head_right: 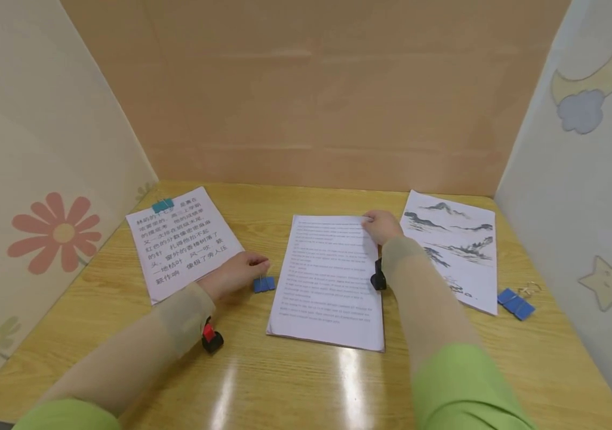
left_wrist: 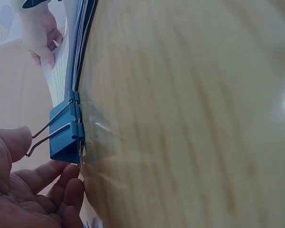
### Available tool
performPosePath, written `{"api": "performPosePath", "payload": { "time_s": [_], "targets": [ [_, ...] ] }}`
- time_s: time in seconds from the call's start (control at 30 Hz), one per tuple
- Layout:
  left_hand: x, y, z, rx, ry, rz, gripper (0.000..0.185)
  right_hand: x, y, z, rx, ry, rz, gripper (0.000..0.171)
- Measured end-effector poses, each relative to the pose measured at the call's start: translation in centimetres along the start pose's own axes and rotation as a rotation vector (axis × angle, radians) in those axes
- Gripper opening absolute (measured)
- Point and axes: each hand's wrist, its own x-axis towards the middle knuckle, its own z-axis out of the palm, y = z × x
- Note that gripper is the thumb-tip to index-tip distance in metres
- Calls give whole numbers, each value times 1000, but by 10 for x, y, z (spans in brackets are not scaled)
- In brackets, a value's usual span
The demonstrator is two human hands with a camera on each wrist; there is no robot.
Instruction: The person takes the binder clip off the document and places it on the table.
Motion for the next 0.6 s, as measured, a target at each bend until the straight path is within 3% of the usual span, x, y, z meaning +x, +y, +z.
{"api": "performPosePath", "payload": {
  "time_s": [0.27, 0.43, 0.53, 0.6],
  "targets": [
    [-1, 1, 2, 50, -9, 20, 50, 11, 6, 4, -79, 19, 15, 39],
    [-4, 2, 3, 125, 39, 57, 54, 17, 4, 6, -170, 49, 9, 39],
    [-9, 9, 6, 215, 122, 140, 53, 19, 2, 7, -213, 52, 3, 38],
    [-16, 18, 11, 334, 161, 260, 48, 20, 1, 8, -235, 49, 2, 37]
  ]
}}
